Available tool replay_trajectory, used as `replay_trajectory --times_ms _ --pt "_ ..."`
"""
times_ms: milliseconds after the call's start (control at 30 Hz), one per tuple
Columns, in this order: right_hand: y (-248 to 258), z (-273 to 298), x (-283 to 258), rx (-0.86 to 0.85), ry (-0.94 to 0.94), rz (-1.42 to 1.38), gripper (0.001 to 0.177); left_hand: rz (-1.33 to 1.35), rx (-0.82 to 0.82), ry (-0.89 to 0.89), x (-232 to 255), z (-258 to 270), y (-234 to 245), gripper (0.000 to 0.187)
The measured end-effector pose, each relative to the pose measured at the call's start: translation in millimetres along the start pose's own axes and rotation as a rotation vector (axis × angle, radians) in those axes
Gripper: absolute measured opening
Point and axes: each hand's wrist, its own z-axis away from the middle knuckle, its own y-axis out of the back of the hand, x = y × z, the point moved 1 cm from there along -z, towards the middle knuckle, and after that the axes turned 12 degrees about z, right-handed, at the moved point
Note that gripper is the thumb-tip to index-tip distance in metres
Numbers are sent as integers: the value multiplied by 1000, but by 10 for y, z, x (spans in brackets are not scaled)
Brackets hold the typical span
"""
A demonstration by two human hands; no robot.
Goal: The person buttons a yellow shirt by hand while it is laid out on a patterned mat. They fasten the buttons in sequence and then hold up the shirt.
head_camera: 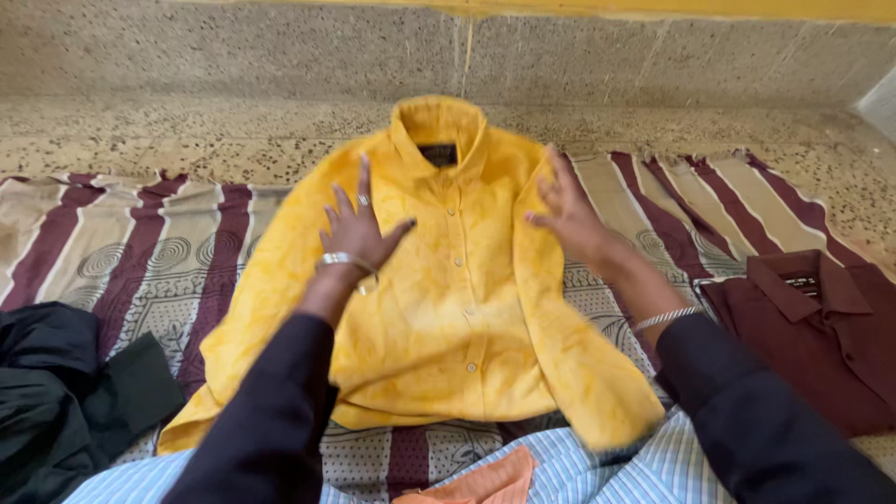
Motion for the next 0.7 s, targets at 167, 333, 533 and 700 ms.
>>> replay_trajectory --times_ms 167,333,533,700 --pt "-572 414 1122 -171 -53 61 87 -139 -127 82 -913 677 -813 96" --pt "-816 981 1681 -262 110 589 71 -300 -210 215 -1421 1450 -743 81" --pt "-706 1107 1388 -97 -122 952 65 -135 -66 436 -1183 1580 -283 104" --pt "-435 1129 1658 -105 -478 960 66 35 -223 401 -1549 1452 -346 92"
